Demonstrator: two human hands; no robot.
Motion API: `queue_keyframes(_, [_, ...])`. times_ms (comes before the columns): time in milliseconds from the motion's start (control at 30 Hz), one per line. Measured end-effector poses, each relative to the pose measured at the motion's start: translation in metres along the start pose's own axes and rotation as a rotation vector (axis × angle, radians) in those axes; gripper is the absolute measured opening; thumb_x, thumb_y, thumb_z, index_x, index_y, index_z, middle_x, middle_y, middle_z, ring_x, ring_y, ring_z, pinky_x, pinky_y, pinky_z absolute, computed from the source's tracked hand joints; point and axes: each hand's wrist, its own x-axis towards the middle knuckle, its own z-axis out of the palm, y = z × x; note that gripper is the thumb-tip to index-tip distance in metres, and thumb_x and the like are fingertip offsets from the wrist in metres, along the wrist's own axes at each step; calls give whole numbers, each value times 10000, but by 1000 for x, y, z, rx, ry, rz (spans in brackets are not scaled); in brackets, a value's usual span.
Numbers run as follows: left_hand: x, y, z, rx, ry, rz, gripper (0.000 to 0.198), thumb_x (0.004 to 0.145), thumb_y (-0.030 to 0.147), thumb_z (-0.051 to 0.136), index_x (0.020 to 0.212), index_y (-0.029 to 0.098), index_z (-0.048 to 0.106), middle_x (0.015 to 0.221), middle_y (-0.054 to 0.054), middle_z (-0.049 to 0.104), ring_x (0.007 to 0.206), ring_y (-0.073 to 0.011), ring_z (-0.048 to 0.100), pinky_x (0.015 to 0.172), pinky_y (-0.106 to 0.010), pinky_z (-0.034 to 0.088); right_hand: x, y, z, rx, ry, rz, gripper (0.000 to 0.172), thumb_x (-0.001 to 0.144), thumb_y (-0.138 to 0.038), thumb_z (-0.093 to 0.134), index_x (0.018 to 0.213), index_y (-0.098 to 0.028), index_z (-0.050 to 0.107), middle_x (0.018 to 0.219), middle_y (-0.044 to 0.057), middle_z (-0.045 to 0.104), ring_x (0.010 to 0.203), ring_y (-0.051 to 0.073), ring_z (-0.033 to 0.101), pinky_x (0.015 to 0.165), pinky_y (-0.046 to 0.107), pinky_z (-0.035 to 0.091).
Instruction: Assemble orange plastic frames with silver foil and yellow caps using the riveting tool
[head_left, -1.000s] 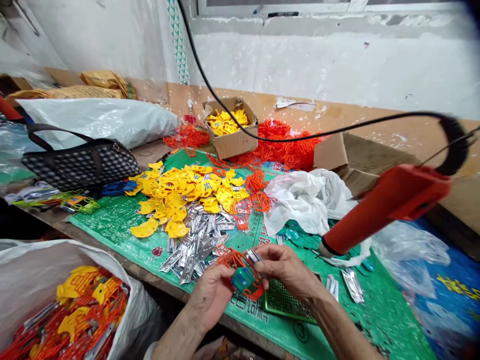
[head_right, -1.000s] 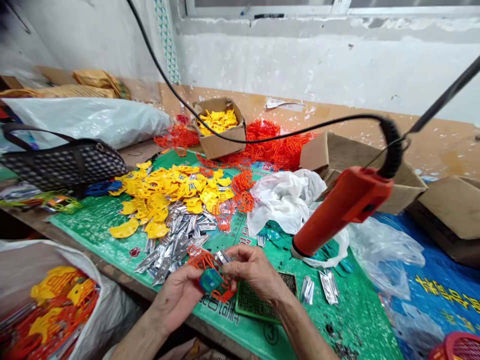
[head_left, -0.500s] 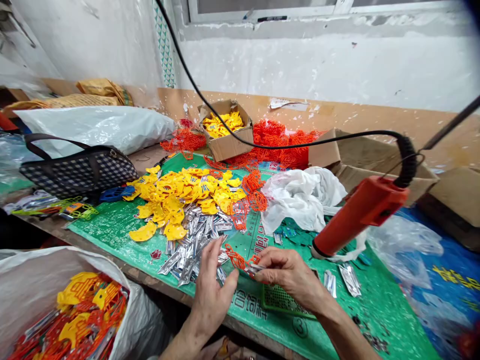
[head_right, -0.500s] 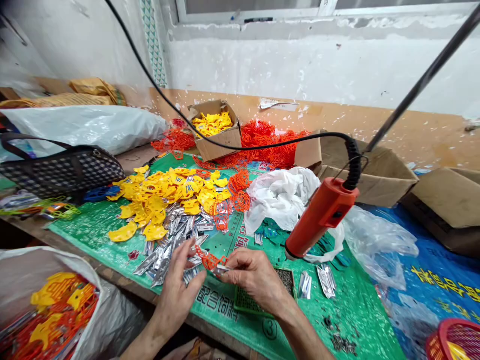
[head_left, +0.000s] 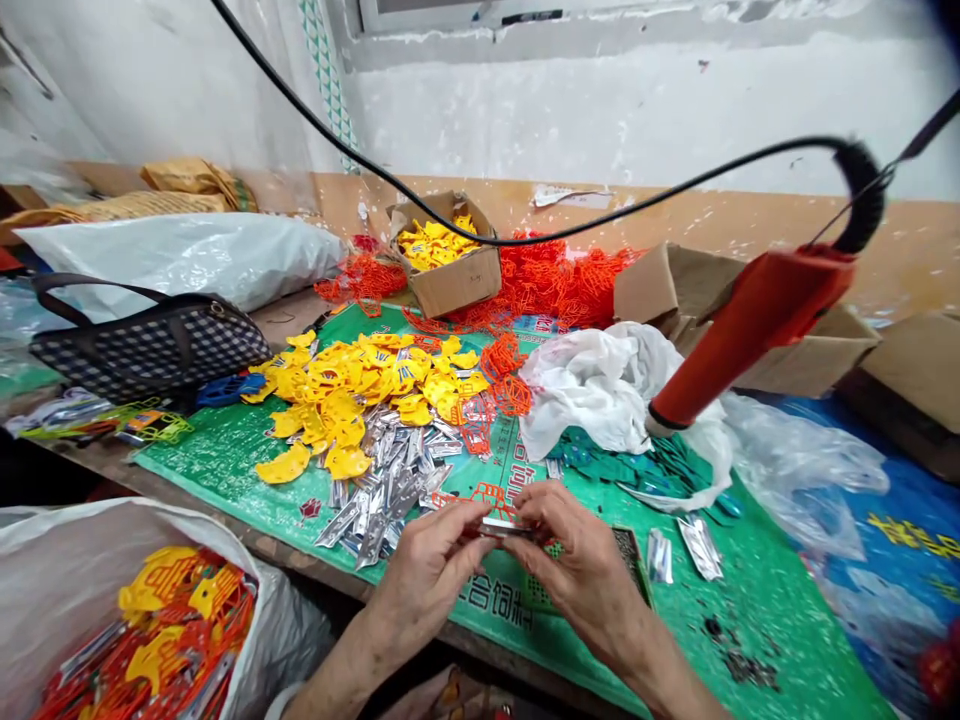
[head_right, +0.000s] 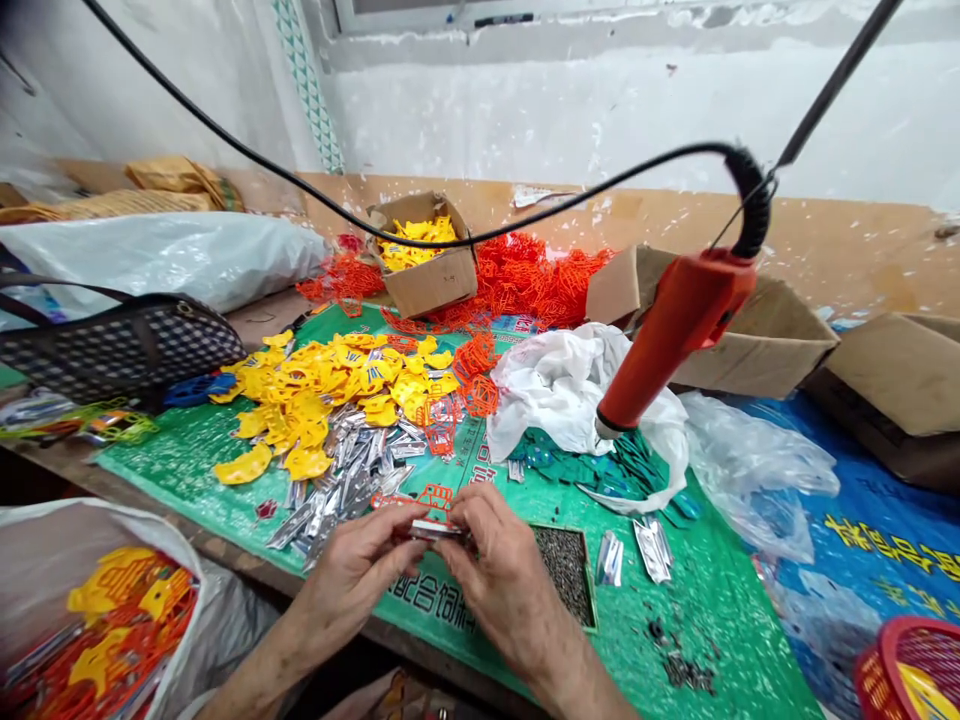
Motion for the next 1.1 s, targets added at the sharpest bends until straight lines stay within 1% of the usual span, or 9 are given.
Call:
queue_keyframes(100, [-5,-1,5,-123,54,-96,267,892,243,576,1125,158,675,887,-54,721,665,-134,684,572,-216,594,-2,-1,-4,-28,18,-46,117,841,-59,628,890,-165,622,914,72,637,841,154,635,715,243,538])
queue_keyframes(167, [-6,-1,6,-153,83,-160,292,863,231,606,1138,163,676,920,-58,732,705,-147,706,610,-233,608,-4,0,-7,-39,13,-40,132,845,-58,625,908,-172,647,899,65,641,834,154,638,704,241,540])
queue_keyframes(233, [-6,0,6,-165,101,-173,305,839,227,639,1135,170,682,960,-65,746,754,-166,727,660,-253,617,-5,0,-11,-31,-7,-28,142,853,-63,618,909,-185,663,858,47,639,783,142,632,658,226,533])
queue_keyframes(300, [-4,1,6,-157,102,-118,293,828,216,659,1117,181,694,998,-71,758,796,-181,741,707,-270,620,-7,-1,-14,-17,-38,-15,139,861,-74,614,892,-197,670,834,34,638,750,133,625,628,219,525])
queue_keyframes(400, [-2,1,7,-52,113,35,286,814,177,687,1098,206,708,995,-61,774,832,-185,740,740,-270,614,-9,-3,-14,-29,-59,-25,127,872,-93,606,868,-202,672,823,33,639,761,144,616,651,246,530])
queue_keyframes(500, [-3,3,8,61,154,169,247,822,167,696,1065,212,709,916,-46,778,775,-170,730,707,-250,604,-11,-5,-12,-78,-7,-59,128,885,-96,589,906,-200,661,815,36,625,746,144,595,635,252,520])
queue_keyframes(633, [-5,4,8,109,168,291,156,876,173,651,1023,211,688,844,-26,757,748,-145,719,701,-218,585,-19,-8,-8,-173,99,-132,132,884,-74,587,940,-186,630,826,51,623,748,148,580,640,259,518])
queue_keyframes(867, [-12,3,10,238,179,424,154,914,188,606,1066,207,628,858,-30,750,798,-138,729,767,-199,579,-35,-8,-5,-215,172,-251,200,837,14,587,956,-144,610,858,90,640,794,169,571,679,291,526])
queue_keyframes(1100, [-12,4,10,284,149,483,195,919,137,564,1091,218,607,857,-42,754,796,-151,734,737,-212,594,-39,-5,-5,-179,154,-214,201,847,6,567,956,-155,617,846,85,647,772,165,581,668,289,521])
